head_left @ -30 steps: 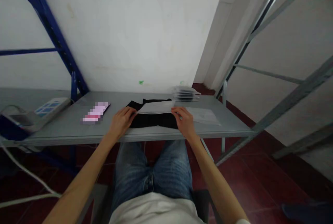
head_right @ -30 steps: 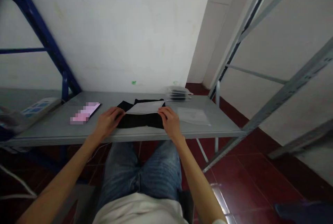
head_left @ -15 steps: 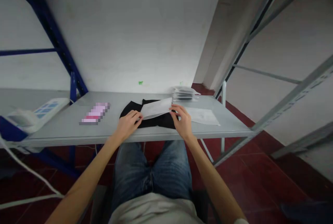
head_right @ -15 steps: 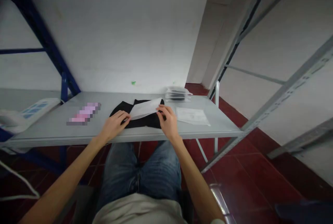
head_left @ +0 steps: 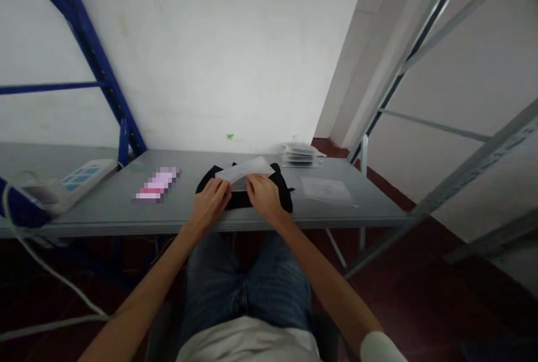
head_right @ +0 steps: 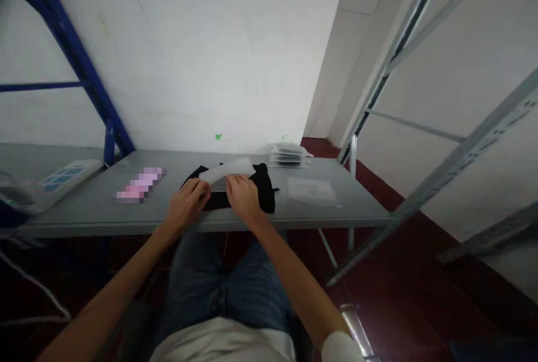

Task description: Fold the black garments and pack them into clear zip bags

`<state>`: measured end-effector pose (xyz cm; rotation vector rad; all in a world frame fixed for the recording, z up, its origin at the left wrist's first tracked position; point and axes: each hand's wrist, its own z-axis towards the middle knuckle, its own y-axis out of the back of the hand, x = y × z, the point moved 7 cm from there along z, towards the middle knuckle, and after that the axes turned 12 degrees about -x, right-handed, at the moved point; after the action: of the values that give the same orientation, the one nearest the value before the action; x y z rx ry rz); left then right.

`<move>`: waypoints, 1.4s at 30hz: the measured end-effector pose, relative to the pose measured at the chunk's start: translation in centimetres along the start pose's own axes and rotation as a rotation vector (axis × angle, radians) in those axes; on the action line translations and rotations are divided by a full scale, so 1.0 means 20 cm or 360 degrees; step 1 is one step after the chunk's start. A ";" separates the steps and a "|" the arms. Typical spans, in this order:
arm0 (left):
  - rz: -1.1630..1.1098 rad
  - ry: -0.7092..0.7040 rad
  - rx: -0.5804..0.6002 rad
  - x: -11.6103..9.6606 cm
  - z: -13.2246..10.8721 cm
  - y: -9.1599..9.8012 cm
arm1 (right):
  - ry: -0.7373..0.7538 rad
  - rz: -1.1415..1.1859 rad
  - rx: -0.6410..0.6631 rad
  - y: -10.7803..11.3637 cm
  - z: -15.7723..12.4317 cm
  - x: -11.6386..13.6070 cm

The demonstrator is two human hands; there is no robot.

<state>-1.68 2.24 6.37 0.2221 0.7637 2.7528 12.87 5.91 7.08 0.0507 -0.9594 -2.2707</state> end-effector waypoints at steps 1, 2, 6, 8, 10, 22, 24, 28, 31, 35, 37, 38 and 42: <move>0.0005 0.0046 -0.0019 0.00 0.00 0.01 | -0.0018 -0.0066 0.0026 -0.01 0.02 0.00; 0.0007 0.0094 -0.0044 0.00 0.01 0.02 | -0.0026 -0.0123 0.0052 -0.02 0.04 0.01; -0.0023 0.0236 -0.0131 0.00 0.01 0.03 | 0.0031 -0.0239 0.0150 -0.06 0.10 0.06; -0.0032 0.0257 -0.0129 0.01 -0.01 0.02 | 0.0071 -0.0257 0.0183 -0.09 0.12 0.07; -0.0025 0.0244 -0.0106 0.01 -0.02 0.01 | 0.0127 -0.0251 0.0203 -0.11 0.14 0.07; 0.0049 0.0252 0.0070 0.03 -0.03 -0.03 | -0.0908 -0.0095 0.0064 0.03 0.03 -0.42; 0.0046 0.0260 0.0087 0.03 -0.04 -0.04 | -0.1055 -0.0088 0.0332 -0.04 0.01 -0.51; 0.0045 0.0263 0.0095 0.03 -0.04 -0.05 | -0.1097 0.0022 0.0746 -0.17 0.02 -0.59; 0.0034 0.0276 0.0101 0.02 -0.03 -0.04 | -0.1191 0.0125 0.0861 -0.22 0.04 -0.61; 0.0000 0.0314 0.0125 0.02 -0.03 -0.04 | -0.1345 0.0257 0.0899 -0.24 0.04 -0.62; -0.0006 0.0319 0.0137 0.02 -0.03 -0.05 | -0.1385 0.0308 0.0907 -0.24 0.04 -0.62; -0.0007 0.0316 0.0142 0.02 -0.03 -0.05 | -0.1392 0.0333 0.0901 -0.24 0.03 -0.62; -0.0008 0.0297 0.0142 0.01 -0.04 -0.06 | -0.1439 0.0470 0.0795 -0.24 0.03 -0.61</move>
<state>-1.81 2.91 5.14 -0.0199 0.9337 2.7650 19.52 15.83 1.86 -0.9017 -1.8232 -1.6955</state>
